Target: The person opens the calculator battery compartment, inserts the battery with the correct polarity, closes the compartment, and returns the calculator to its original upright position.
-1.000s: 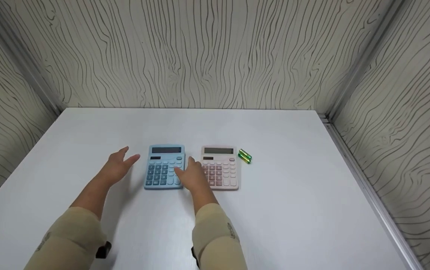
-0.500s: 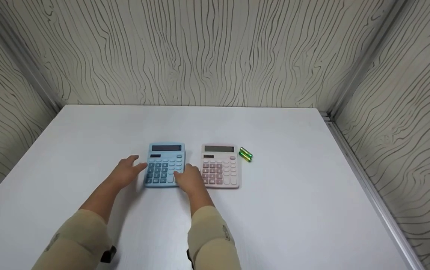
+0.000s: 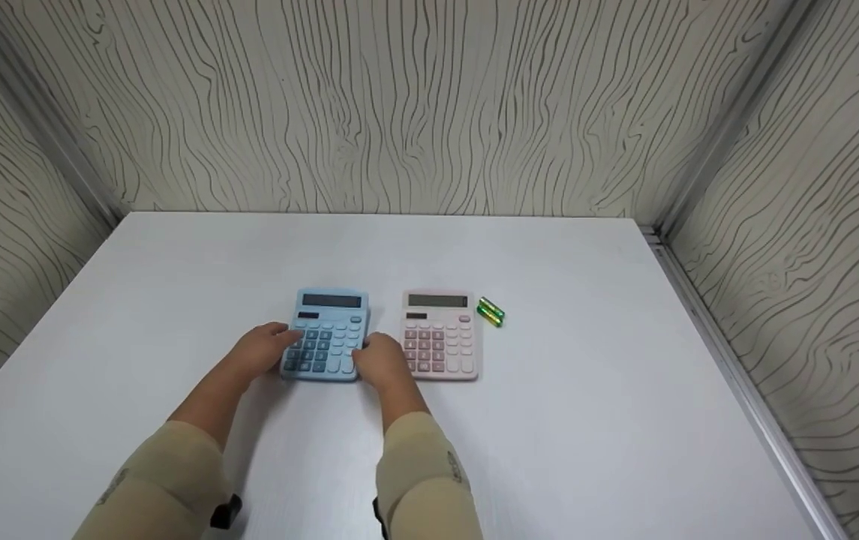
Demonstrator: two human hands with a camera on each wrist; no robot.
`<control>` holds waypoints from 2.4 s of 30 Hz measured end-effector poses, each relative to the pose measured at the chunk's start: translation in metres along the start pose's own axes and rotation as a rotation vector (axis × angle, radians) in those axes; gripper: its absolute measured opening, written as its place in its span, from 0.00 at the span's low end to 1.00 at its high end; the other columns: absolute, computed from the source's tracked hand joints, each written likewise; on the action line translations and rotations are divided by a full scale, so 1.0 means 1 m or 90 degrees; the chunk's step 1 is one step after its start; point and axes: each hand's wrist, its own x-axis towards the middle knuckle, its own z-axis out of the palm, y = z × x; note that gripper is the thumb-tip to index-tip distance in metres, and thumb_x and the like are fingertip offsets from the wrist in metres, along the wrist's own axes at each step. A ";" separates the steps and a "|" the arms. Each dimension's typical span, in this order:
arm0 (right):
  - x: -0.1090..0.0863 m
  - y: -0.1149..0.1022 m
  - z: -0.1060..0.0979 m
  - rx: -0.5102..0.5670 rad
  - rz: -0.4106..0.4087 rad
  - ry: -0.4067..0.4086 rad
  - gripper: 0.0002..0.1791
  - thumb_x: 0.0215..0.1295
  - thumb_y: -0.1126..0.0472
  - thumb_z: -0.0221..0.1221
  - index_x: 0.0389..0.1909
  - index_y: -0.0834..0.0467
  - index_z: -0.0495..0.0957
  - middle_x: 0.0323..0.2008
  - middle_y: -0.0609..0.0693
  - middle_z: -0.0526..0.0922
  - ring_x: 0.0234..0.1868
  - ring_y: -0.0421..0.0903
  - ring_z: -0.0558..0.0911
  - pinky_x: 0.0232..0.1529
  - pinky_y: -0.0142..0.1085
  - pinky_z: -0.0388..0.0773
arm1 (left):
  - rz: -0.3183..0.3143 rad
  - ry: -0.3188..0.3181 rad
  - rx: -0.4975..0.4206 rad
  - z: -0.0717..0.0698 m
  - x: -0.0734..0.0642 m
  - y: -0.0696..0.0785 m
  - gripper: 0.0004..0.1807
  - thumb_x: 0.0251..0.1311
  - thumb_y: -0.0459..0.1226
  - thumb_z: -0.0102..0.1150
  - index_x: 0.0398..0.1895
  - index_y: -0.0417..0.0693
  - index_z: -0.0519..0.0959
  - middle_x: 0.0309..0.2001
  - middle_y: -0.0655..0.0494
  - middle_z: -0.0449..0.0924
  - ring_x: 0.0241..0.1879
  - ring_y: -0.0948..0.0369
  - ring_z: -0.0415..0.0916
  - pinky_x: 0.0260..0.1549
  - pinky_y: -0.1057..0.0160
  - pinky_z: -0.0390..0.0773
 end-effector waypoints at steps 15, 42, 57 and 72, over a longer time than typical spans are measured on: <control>-0.003 0.000 0.002 -0.023 -0.003 0.006 0.11 0.62 0.63 0.52 0.43 0.61 0.74 0.34 0.51 0.77 0.35 0.45 0.76 0.35 0.35 0.75 | -0.031 -0.007 0.002 -0.001 -0.002 0.002 0.34 0.62 0.50 0.44 0.62 0.33 0.62 0.59 0.39 0.66 0.59 0.45 0.64 0.57 0.50 0.66; -0.008 -0.018 -0.039 0.122 -0.018 0.032 0.11 0.65 0.64 0.49 0.47 0.59 0.73 0.40 0.53 0.77 0.38 0.45 0.80 0.42 0.37 0.76 | 0.031 0.015 -0.075 -0.013 -0.021 0.035 0.25 0.64 0.45 0.47 0.61 0.44 0.64 0.54 0.49 0.71 0.50 0.56 0.71 0.47 0.58 0.74; -0.023 -0.013 -0.062 0.162 -0.028 0.029 0.11 0.66 0.64 0.50 0.47 0.56 0.73 0.40 0.53 0.76 0.38 0.47 0.79 0.42 0.40 0.75 | 0.064 -0.016 -0.249 -0.014 -0.026 0.041 0.19 0.67 0.48 0.43 0.54 0.49 0.68 0.43 0.51 0.75 0.44 0.58 0.76 0.47 0.59 0.76; -0.026 0.010 -0.084 0.187 -0.087 -0.048 0.11 0.65 0.67 0.51 0.46 0.56 0.75 0.41 0.53 0.78 0.39 0.48 0.80 0.41 0.37 0.78 | 0.092 -0.134 -0.303 -0.005 -0.030 0.039 0.24 0.65 0.57 0.37 0.51 0.50 0.70 0.40 0.48 0.75 0.38 0.57 0.77 0.36 0.64 0.79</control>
